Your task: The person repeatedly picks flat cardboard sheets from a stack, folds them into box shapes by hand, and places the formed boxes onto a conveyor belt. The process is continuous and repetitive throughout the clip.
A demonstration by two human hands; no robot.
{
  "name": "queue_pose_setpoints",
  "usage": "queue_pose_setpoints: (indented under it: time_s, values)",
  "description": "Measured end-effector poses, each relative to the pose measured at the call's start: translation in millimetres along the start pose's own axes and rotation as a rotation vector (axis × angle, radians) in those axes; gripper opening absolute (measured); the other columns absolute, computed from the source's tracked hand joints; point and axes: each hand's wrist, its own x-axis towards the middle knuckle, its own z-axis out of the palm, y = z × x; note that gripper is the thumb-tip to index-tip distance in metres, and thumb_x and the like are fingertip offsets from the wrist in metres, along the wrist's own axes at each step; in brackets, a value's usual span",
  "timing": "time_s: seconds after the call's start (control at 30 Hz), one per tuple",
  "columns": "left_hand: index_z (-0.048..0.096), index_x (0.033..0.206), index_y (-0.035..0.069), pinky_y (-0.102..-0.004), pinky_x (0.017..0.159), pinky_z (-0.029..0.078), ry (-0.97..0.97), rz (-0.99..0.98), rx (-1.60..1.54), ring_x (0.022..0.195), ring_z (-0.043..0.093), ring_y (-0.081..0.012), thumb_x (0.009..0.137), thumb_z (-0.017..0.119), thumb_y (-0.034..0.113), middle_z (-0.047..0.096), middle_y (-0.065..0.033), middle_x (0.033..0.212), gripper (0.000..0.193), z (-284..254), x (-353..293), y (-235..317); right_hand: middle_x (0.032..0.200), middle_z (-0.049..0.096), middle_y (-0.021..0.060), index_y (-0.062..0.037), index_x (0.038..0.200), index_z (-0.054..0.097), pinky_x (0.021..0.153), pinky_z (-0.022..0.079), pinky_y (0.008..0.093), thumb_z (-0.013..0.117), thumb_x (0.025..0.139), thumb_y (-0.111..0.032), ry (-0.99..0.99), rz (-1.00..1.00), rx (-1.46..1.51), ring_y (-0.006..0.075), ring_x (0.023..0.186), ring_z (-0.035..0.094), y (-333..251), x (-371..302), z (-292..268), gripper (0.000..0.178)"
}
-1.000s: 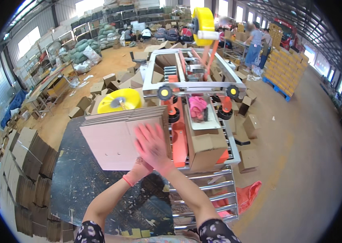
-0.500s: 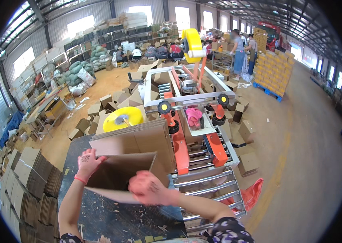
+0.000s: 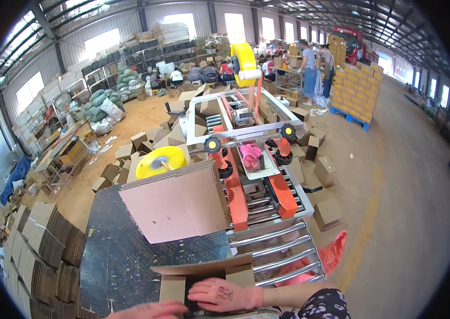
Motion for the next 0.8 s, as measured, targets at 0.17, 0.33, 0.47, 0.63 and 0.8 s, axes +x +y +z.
queue_pose_setpoints:
  time_s: [0.17,0.33,0.47,0.63,0.8]
  values:
    - [0.061,0.118,0.004,-0.0555,0.098,0.037,0.481,0.242,0.886,0.119,0.049,-0.0373,0.084,0.061,0.037,0.052,-0.019,0.127,0.047,7.8,53.4,-51.5,0.116,0.063,0.0095,-0.0076,0.113,0.064,0.099,0.035,0.0583,0.069,0.082,-0.024,0.376,0.336,-0.797,0.0305,0.112,0.057,-2.5,-8.2,-63.0,0.036]
    - [0.052,0.13,0.004,-0.0453,0.1,0.04,0.869,0.037,0.639,0.117,0.053,-0.0305,0.089,0.059,0.034,0.056,-0.0182,0.125,0.051,-1.1,81.4,-57.8,0.125,0.062,0.0134,-0.0041,0.111,0.066,0.106,0.031,0.055,0.068,0.083,-0.026,0.209,0.434,-0.321,0.033,0.117,0.057,-40.1,-109.6,-38.4,0.036]
    - [0.048,0.132,0.0,-0.0374,0.101,0.042,0.111,-0.321,-0.3,0.115,0.057,-0.0281,0.096,0.053,0.04,0.059,-0.0194,0.123,0.055,-23.4,201.5,-67.0,0.117,0.062,0.0155,-0.0049,0.107,0.066,0.108,0.03,0.0544,0.055,0.086,-0.01,0.711,0.529,-0.357,0.0331,0.112,0.056,-36.4,-158.0,-25.1,0.024]
    - [0.053,0.126,0.003,-0.0357,0.094,0.046,0.074,0.093,0.044,0.108,0.06,-0.0285,0.096,0.054,0.027,0.063,-0.0155,0.117,0.039,2.7,377.8,-15.7,0.111,0.061,0.0133,-0.0027,0.105,0.066,0.102,0.035,0.0537,0.051,0.088,-0.014,1.085,0.79,-0.724,0.0346,0.109,0.055,-40.0,-212.0,-43.7,0.026]
    - [0.06,0.111,0.003,-0.0453,0.09,0.047,0.82,0.578,0.584,0.105,0.059,-0.0362,0.088,0.059,0.017,0.062,-0.0185,0.11,0.027,5.4,463.7,-3.9,0.113,0.061,0.0132,-0.003,0.108,0.067,0.108,0.029,0.0564,0.051,0.089,-0.018,1.238,0.669,-0.854,0.0339,0.111,0.054,93.4,-163.6,-58.6,0.028]
